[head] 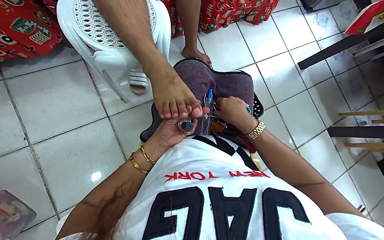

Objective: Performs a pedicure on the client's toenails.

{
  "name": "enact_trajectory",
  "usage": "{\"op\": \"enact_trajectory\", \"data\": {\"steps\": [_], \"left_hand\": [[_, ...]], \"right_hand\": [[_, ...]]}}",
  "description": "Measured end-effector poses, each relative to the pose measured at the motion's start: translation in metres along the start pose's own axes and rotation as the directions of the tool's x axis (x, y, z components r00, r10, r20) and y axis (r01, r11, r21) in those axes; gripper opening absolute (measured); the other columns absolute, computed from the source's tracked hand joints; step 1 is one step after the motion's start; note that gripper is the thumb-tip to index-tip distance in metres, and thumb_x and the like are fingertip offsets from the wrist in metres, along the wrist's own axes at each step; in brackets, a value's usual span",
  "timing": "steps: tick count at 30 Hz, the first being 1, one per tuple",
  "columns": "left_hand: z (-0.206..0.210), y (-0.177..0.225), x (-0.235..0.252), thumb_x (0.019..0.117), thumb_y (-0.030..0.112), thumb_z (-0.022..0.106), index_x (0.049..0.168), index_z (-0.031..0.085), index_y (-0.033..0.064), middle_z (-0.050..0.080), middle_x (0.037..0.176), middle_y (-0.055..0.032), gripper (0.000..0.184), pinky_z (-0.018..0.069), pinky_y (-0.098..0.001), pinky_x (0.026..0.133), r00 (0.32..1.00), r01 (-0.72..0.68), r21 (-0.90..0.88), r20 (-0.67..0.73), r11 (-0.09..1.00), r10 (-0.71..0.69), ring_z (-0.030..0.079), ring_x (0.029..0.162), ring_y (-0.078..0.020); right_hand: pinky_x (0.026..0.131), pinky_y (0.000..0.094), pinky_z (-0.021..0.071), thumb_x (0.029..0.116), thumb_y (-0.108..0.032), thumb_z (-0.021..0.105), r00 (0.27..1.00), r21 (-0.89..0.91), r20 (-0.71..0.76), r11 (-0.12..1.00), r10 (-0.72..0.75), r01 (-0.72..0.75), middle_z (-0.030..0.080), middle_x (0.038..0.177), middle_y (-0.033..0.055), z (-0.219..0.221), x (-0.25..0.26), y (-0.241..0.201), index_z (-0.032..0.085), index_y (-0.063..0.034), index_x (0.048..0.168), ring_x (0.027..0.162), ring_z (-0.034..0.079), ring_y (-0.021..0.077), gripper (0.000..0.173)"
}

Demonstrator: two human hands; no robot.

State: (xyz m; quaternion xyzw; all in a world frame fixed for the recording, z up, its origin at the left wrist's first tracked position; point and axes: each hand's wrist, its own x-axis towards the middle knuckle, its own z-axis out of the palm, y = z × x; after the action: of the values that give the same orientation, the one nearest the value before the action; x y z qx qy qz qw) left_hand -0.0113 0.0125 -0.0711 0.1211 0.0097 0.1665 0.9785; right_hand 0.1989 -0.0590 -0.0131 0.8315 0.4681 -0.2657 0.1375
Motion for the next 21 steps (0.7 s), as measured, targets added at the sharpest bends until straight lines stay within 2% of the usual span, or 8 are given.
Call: {"op": "enact_trajectory", "data": {"steps": [4,5,7,8,10,13,18,21], "left_hand": [[-0.002,0.001,0.001,0.0997,0.017,0.064,0.116,0.069,0.0046,0.07,0.114,-0.0177,0.021,0.0546,-0.0196,0.059,1.0,0.008,0.011,-0.013,1.0,-0.008,0.069,0.076,-0.0137],[-0.001,0.001,0.001,0.0987,0.017,0.065,0.113,0.07,0.005,0.071,0.112,-0.0176,0.019,0.0545,-0.0195,0.058,1.0,0.003,0.017,-0.015,1.0,-0.002,0.069,0.074,-0.0133],[-0.003,0.0,0.002,0.0981,0.018,0.066,0.109,0.071,0.0048,0.071,0.111,-0.0171,0.018,0.0534,-0.019,0.057,1.0,-0.008,0.036,0.011,0.999,0.008,0.069,0.073,-0.0119],[-0.004,0.001,0.004,0.0972,0.019,0.068,0.108,0.072,0.0047,0.072,0.112,-0.0169,0.018,0.0535,-0.0195,0.058,0.999,-0.007,0.035,0.032,0.999,0.006,0.069,0.075,-0.0123],[-0.005,0.0,0.005,0.0972,0.019,0.068,0.109,0.072,0.0046,0.072,0.113,-0.0168,0.019,0.0546,-0.0196,0.06,0.999,-0.004,0.034,0.053,0.999,0.002,0.07,0.077,-0.0131],[-0.005,0.0,0.006,0.0982,0.02,0.066,0.109,0.072,0.0051,0.072,0.113,-0.017,0.019,0.0546,-0.0195,0.06,0.998,0.0,0.045,0.055,0.999,-0.003,0.07,0.078,-0.0132],[-0.005,0.0,0.006,0.0994,0.021,0.065,0.107,0.072,0.0061,0.072,0.115,-0.0152,0.018,0.054,-0.0183,0.06,0.994,0.009,0.061,0.105,0.998,-0.016,0.07,0.079,-0.0116],[-0.002,0.0,0.004,0.0984,0.02,0.066,0.112,0.072,0.0063,0.073,0.111,-0.0145,0.02,0.054,-0.0175,0.059,0.997,0.018,0.068,0.068,0.998,-0.023,0.07,0.076,-0.0106]], "right_hand": [[0.075,0.0654,0.049,0.0967,-0.024,0.064,1.0,-0.023,-0.004,0.999,0.026,-0.026,0.068,0.094,0.0284,-0.003,-0.007,-0.008,0.067,0.0052,0.089,0.097,0.067,0.0482,0.03],[0.074,0.0662,0.0492,0.0971,-0.02,0.064,0.999,0.01,-0.054,1.0,0.01,-0.01,0.068,0.092,0.0292,-0.001,-0.014,-0.007,0.067,0.0059,0.087,0.095,0.067,0.0493,0.028],[0.064,0.0654,0.0496,0.0933,-0.011,0.067,0.971,0.062,-0.231,0.995,-0.059,0.076,0.067,0.084,0.0283,0.006,-0.032,-0.002,0.068,0.0048,0.081,0.084,0.067,0.049,0.02],[0.064,0.0658,0.0499,0.0918,-0.008,0.067,0.954,0.068,-0.285,0.991,-0.093,0.117,0.067,0.087,0.028,0.006,-0.038,0.0,0.069,0.0049,0.08,0.084,0.067,0.0488,0.018],[0.069,0.0676,0.0488,0.092,-0.004,0.065,0.936,0.093,-0.33,0.982,-0.126,0.165,0.067,0.095,0.0281,0.006,-0.044,0.008,0.071,0.0053,0.084,0.089,0.066,0.0492,0.014],[0.073,0.0693,0.0479,0.0957,-0.006,0.065,0.95,0.261,-0.304,0.953,-0.069,0.153,0.07,0.091,0.0254,0.004,-0.045,0.024,0.075,0.0017,0.093,0.088,0.067,0.0469,0.013],[0.071,0.0562,0.0491,0.0953,-0.004,0.07,0.971,0.502,-0.237,0.856,-0.003,0.125,0.069,0.084,0.0174,0.003,-0.047,0.043,0.074,-0.0004,0.096,0.076,0.064,0.0315,0.006],[0.059,0.0383,0.0437,0.096,-0.004,0.069,0.981,0.57,-0.194,0.814,0.0,0.113,0.065,0.078,0.0108,-0.002,-0.051,0.047,0.071,-0.0016,0.097,0.063,0.053,0.0174,0.003]]}}
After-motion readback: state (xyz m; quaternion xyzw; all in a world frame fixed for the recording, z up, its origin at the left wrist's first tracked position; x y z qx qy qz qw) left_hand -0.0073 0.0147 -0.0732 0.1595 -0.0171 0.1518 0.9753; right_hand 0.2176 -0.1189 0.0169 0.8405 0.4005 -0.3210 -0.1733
